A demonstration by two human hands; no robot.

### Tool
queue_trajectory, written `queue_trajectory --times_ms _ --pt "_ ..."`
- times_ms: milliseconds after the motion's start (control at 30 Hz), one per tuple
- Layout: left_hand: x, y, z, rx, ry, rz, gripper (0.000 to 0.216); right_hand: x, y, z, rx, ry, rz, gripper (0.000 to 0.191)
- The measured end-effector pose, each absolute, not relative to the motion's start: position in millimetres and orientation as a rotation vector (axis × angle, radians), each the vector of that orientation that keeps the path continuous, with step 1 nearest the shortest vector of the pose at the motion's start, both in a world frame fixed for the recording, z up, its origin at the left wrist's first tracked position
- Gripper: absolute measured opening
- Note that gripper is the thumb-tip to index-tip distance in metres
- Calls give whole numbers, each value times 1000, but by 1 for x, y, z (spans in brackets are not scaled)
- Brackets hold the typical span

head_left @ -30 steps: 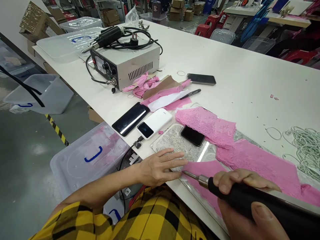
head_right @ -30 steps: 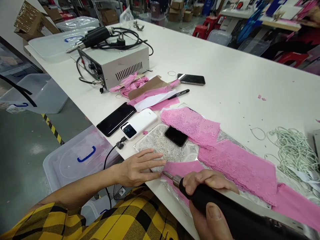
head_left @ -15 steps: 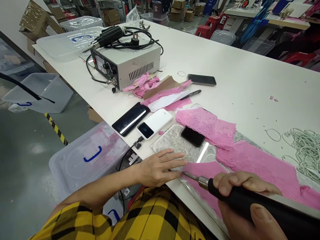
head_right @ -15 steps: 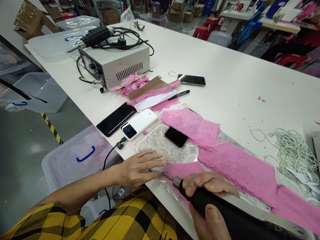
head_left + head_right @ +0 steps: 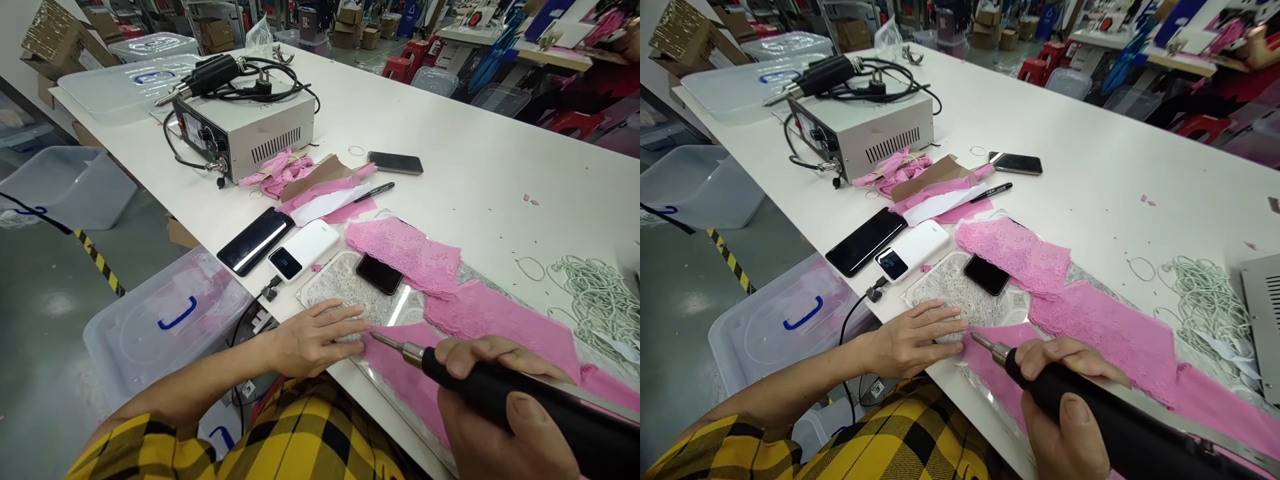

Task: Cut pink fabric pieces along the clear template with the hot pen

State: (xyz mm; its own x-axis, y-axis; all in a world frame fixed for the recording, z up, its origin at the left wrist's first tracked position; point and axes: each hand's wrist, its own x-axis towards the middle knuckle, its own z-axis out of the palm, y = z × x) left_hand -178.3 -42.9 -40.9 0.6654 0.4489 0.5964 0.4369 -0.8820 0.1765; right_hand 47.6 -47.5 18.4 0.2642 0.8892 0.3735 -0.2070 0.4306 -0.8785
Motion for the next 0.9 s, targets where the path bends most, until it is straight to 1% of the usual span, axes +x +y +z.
queue_trajectory --times_ms 100,267,533,700,800,900 --pt "-178 -43 -39 2849 788 987 27 46 -42 18 -821 -1003 809 15" --pt "-178 -43 -38 2842 809 896 27 42 -40 17 -833 -998 814 12" --pt "-178 -44 -36 2852 832 901 24 43 -42 15 -770 -1074 852 7" --pt "-179 -44 -35 2825 827 903 26 42 -40 19 -789 -1051 850 8" --pt "-180 -43 -32 2765 803 953 28 57 -38 28 -838 -942 759 11" --pt "-176 -42 -24 2735 773 990 31 83 -35 38 -915 -853 599 12"
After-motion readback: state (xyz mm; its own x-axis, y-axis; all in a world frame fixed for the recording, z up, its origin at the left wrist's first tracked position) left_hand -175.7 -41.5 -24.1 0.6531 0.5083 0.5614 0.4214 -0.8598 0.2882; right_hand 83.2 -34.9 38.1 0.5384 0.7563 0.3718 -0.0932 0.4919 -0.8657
